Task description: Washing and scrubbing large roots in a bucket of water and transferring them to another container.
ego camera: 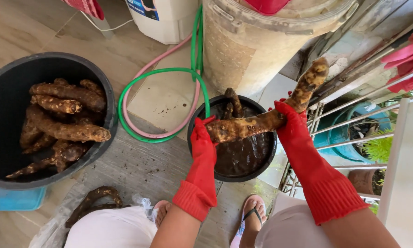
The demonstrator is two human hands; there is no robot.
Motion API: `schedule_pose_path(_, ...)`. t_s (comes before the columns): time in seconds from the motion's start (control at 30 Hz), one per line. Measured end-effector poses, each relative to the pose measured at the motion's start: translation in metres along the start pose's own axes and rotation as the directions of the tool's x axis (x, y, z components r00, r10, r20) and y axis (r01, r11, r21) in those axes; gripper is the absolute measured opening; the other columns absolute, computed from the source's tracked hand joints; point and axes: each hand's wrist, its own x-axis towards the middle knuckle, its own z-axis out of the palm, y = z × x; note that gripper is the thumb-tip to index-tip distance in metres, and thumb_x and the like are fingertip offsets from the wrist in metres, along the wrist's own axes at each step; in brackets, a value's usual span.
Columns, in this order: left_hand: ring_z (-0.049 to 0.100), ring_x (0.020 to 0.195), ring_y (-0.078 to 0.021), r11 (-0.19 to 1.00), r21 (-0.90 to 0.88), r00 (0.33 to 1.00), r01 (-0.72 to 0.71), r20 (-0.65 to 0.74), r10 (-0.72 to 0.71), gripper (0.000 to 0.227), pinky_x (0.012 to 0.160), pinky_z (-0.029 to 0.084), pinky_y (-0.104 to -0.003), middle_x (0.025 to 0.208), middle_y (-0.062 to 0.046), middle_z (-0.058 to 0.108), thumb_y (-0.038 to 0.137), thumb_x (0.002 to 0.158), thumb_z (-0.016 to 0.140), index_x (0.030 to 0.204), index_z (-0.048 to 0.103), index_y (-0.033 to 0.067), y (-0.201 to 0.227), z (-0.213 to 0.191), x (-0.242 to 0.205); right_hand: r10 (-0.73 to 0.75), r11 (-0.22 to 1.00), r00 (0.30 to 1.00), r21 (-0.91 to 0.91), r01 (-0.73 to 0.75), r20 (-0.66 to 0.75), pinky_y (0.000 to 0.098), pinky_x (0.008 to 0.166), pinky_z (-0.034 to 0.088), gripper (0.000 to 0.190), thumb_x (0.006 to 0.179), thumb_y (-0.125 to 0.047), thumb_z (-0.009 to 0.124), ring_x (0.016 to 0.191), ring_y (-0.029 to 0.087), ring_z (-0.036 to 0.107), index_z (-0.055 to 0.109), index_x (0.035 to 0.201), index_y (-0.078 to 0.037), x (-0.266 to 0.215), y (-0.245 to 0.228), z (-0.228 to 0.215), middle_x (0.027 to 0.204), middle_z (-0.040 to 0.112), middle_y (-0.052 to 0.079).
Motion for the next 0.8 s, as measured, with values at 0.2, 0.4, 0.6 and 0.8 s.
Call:
schedule_pose_path(0.2, 0.067, 0.118, -0.0235, 0.906, 0.373, 0.976, -0.198, -0.014, 0.219, 0.036, 0.104, 0.056, -0.036, 0.115, -0.003, 0.074, 0.049, 0.077, 0.09, 0.107, 0.076, 0.0334, -0.039, -0.016, 0.029, -0.056, 0.99, 0.979, -0.114, 0.079, 0.196, 0.0488, 0.111, 0.053, 0.047, 0.078, -0.003, 0.087, 0.107, 0.017, 0.067, 0.067, 0.114, -0.024, -0.035, -0.021, 0.021, 0.108, 0.065, -0.002)
schedule_pose_path(0.4, 0.069, 0.104, -0.0348, 0.986, 0.124, 0.99, 0.11, 0.076, -0.12, 0.038, 0.088, 0.059, -0.05, 0.108, -0.012, 0.071, 0.05, 0.092, 0.069, 0.111, 0.069, 0.0167, -0.026, -0.036, 0.058, -0.174, 0.975, 0.901, -0.057, 0.214, 0.398, 0.0478, 0.116, 0.05, 0.064, 0.077, 0.001, 0.085, 0.112, 0.018, 0.067, 0.062, 0.133, -0.02, -0.033, -0.024, 0.02, 0.106, 0.067, 0.0)
schedule_pose_path(0.6, 0.073, 0.102, -0.0416, 0.753, -0.182, 0.677, 0.632, 0.603, -0.422, 0.044, 0.084, 0.058, -0.066, 0.114, -0.021, 0.074, 0.042, 0.09, 0.078, 0.119, 0.076, 0.0102, 0.016, -0.041, 0.024, -0.22, 0.965, 0.869, -0.029, 0.259, 0.444, 0.0537, 0.118, 0.048, 0.059, 0.084, 0.005, 0.076, 0.114, 0.02, 0.066, 0.061, 0.135, -0.019, -0.013, -0.011, 0.007, 0.108, 0.068, 0.0)
schedule_pose_path(0.8, 0.072, 0.099, -0.0491, 0.937, -0.158, 0.794, 0.31, 0.586, -0.164, 0.039, 0.075, 0.063, -0.066, 0.124, -0.031, 0.068, 0.017, 0.096, 0.068, 0.133, 0.067, 0.006, 0.027, -0.045, -0.009, -0.377, 0.903, 0.875, -0.09, 0.42, 0.303, 0.0554, 0.091, 0.065, 0.077, 0.072, 0.012, 0.087, 0.1, 0.038, 0.075, 0.051, 0.138, -0.007, 0.053, 0.016, -0.02, 0.113, 0.071, 0.022)
